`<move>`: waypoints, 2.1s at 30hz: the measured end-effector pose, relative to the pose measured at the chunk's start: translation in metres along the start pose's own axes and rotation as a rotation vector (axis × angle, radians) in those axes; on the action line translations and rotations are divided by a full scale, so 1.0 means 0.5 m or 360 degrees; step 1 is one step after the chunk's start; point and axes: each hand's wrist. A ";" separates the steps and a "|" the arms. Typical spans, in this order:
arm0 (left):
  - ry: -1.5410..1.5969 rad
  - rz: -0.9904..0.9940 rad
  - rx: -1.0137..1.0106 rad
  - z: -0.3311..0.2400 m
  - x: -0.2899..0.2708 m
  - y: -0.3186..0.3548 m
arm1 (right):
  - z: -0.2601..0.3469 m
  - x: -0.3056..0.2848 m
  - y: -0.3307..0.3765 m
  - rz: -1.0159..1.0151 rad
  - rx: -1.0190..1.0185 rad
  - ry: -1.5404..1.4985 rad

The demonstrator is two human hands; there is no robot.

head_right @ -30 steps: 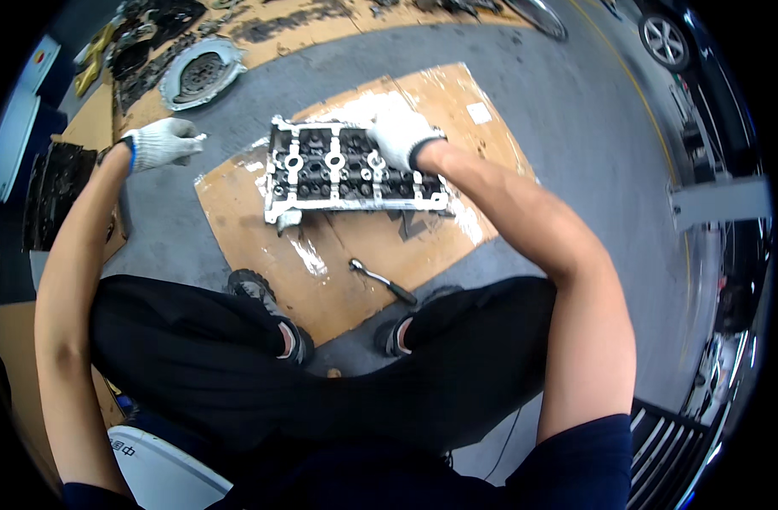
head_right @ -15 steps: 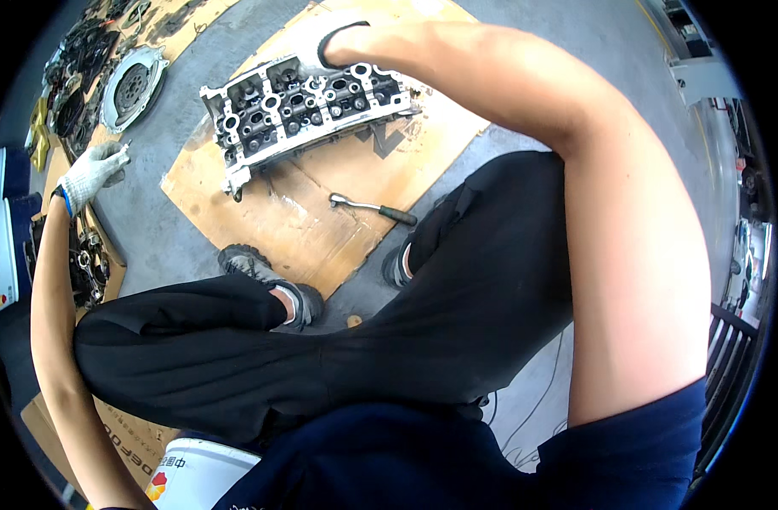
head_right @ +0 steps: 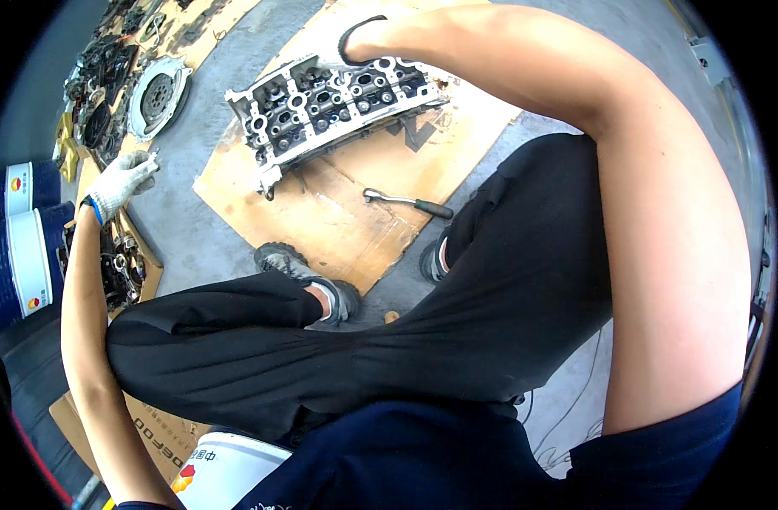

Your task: The person disassembles a cylinder head by removing bolts and components using a ratchet and wrench. They remove several bolts and small parts, place them on cardboard, and inspect the cylinder head. The person then moves to a tool chest and opens a drawer.

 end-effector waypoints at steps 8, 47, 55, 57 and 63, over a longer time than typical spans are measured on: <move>0.0071 0.0006 -0.0008 -0.006 0.001 -0.006 | 0.002 -0.008 0.005 0.0002 0.0006 0.0014; -0.0172 -0.0010 0.0044 -0.013 0.003 -0.003 | -0.010 0.069 -0.032 -0.0392 -0.0502 0.0086; -0.0271 0.0002 0.0126 -0.021 0.007 0.010 | -0.016 0.086 -0.041 -0.0310 -0.0217 -0.0049; -0.0280 0.0003 0.0124 -0.025 0.004 0.012 | -0.020 0.095 -0.041 -0.0503 -0.0305 -0.0034; -0.0314 -0.0038 0.0145 -0.031 0.008 0.014 | -0.010 0.068 -0.040 -0.0250 -0.0250 0.0000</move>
Point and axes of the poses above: each hand's wrist, its own y-axis away from the middle knuckle, its own x-axis out of the palm, z = x × y, and after that the axes turned 15 degrees about y, right-handed
